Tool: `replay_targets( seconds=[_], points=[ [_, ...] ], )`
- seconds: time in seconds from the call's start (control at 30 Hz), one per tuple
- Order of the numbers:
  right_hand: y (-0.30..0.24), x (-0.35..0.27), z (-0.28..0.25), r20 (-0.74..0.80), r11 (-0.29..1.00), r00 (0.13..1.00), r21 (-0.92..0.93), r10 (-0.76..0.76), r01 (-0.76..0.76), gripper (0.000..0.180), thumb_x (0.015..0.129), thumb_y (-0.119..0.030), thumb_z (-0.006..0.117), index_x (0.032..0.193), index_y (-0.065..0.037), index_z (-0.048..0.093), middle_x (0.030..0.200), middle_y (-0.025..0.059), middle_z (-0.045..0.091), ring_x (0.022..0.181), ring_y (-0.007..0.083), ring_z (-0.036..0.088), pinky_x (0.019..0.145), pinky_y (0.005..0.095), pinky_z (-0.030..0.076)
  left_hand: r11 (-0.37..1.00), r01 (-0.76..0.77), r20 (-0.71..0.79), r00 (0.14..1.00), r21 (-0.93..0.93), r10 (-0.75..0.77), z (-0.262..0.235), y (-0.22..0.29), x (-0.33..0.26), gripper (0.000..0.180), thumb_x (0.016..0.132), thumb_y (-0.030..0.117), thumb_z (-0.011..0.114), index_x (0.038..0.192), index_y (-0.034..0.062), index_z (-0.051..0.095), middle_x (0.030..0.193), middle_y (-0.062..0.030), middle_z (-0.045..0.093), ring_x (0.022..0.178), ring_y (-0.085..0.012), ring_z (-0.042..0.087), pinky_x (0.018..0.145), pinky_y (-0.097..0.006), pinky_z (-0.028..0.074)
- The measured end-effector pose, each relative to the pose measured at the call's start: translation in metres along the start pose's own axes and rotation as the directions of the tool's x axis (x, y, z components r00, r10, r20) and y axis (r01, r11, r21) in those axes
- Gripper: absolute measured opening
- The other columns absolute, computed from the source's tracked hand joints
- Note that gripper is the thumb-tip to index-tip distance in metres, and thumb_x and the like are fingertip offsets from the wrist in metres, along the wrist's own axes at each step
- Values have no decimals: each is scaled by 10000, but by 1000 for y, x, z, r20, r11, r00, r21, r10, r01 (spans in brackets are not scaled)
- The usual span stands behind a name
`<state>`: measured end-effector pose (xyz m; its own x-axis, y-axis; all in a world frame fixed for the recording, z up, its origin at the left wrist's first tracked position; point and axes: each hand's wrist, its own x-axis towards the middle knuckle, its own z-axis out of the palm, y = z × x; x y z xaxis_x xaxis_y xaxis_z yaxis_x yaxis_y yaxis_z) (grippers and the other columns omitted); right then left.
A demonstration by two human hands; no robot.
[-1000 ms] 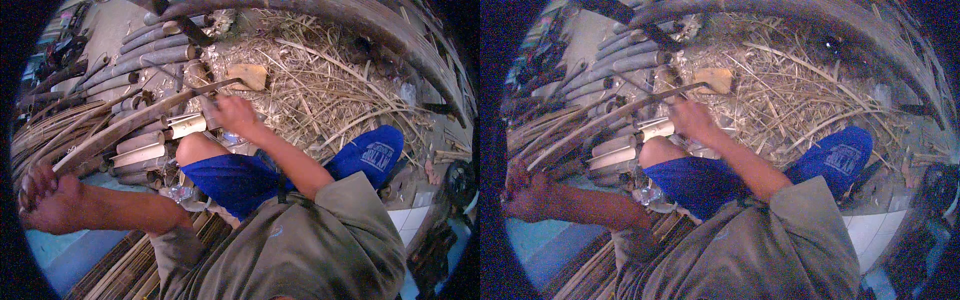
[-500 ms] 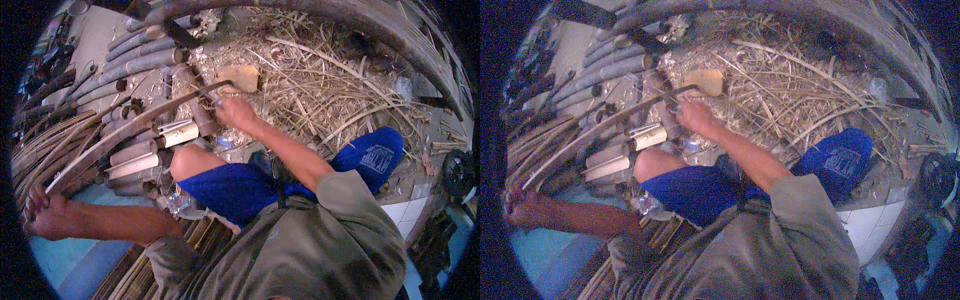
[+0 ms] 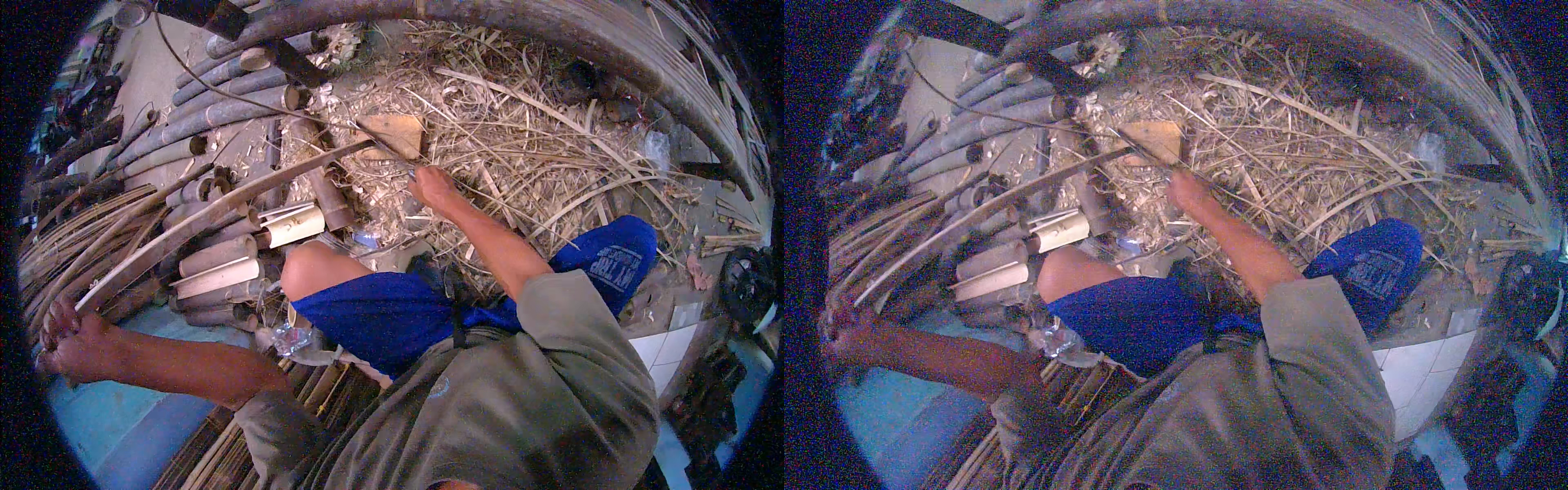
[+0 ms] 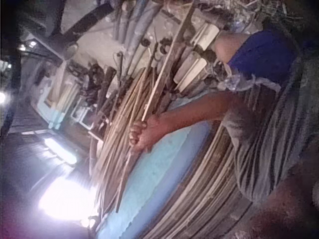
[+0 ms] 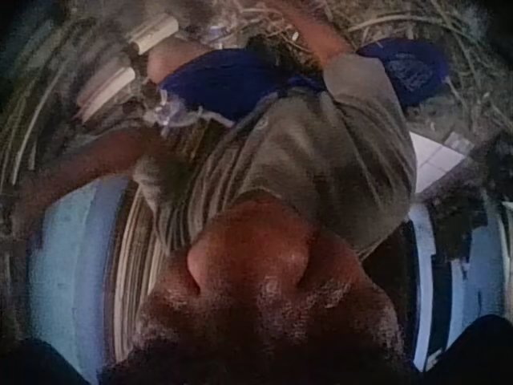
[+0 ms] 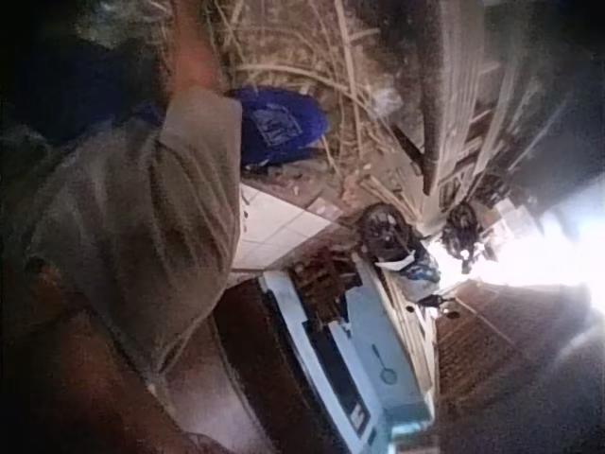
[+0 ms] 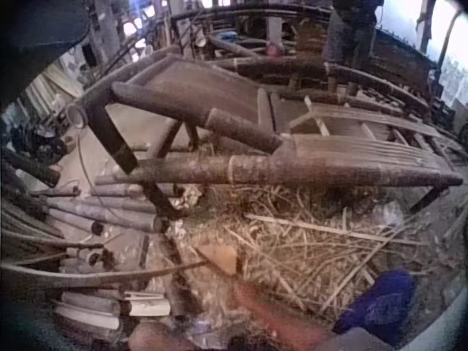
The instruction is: The person splits bamboo strips with a knife and weaves them into a bamboo frame. They repeatedly cut, trim, and insert the strips into the frame structure.
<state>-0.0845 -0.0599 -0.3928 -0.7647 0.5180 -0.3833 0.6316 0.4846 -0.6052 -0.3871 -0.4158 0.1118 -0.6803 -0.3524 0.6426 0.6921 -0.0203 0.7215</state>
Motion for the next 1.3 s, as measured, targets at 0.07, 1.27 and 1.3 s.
replay_targets(
  seconds=[0.07, 1.27, 1.3],
  points=[
    [4, -17, 3, 18, 993, 995, -59, -101, 102, 379, 867, -337, 622, 971, 27, 640, 917, 254, 670, 903, 445, 657, 802, 536, 530, 979, 130, 436, 899, -159, -49, -37, -9, 23, 518, 1021, 477, 307, 745, 70, 471, 679, -108, 531, 579, -252, 560, 747, -465, 594],
    [-266, -176, -162, -398, 679, 688, 192, -606, 709, 274, 878, -273, 677, 937, -21, 586, 797, 217, 664, 703, 418, 658, 636, 502, 522, 995, -59, -4, 998, -74, 59, 117, 138, -223, 611, 1007, 636, 314, 703, 106, 311, 541, 3, 314, 421, -106, 288, 378, -253, 277],
    [-264, -167, -164, -368, 717, 719, 171, -590, 676, 266, 871, -263, 684, 936, -24, 587, 799, 210, 666, 696, 417, 658, 628, 500, 522, 996, -72, -76, 995, -51, 68, 120, 135, -219, 620, 1008, 638, 301, 690, 106, 297, 527, 5, 286, 420, -109, 278, 375, -255, 269]
  ],
)
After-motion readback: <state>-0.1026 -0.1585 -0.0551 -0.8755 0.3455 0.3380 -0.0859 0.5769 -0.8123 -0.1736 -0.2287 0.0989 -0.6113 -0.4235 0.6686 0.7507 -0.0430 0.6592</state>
